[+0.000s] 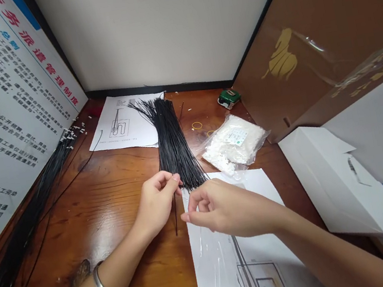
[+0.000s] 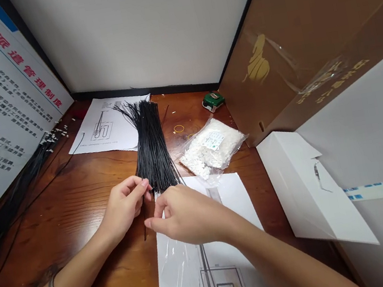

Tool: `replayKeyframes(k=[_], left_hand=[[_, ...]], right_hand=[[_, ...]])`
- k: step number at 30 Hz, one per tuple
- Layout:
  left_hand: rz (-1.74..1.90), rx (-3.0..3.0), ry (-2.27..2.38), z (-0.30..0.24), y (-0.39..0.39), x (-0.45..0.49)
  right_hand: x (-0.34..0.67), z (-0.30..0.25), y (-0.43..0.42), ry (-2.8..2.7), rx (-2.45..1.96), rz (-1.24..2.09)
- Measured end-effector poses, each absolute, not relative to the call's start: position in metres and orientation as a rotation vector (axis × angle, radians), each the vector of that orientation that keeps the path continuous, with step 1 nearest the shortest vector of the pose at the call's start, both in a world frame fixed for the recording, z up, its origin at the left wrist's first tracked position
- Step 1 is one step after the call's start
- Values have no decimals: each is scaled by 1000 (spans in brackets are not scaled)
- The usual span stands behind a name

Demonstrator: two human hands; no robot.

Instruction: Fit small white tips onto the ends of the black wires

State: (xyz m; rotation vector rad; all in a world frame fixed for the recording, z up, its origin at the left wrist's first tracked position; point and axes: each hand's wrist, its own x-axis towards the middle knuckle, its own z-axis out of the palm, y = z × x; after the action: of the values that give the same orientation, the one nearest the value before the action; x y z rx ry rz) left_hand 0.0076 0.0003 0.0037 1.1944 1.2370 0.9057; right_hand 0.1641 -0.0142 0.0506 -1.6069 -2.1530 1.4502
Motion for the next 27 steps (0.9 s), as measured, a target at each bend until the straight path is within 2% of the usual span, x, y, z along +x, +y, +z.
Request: replayKeyframes(k=[4,12,17,23,27], left_hand=[[847,1300,1088,1,-8,-1],[706,1483,962,1,-10,-4],[928,1294,1057,-2,-5,-2],[1039,1095,1103,-5,1,0],[1096,1171,1114,-5,5,-5]], right_hand=[[165,50,-10,-1960,-1582,1184],[169,46,-3,-1891,-1590,1102],[169,48,-7,-1891,-1517,1137],[154,52,-24,-2229,-1244,1382],[146,53,-35,-2357,-1079,1472]])
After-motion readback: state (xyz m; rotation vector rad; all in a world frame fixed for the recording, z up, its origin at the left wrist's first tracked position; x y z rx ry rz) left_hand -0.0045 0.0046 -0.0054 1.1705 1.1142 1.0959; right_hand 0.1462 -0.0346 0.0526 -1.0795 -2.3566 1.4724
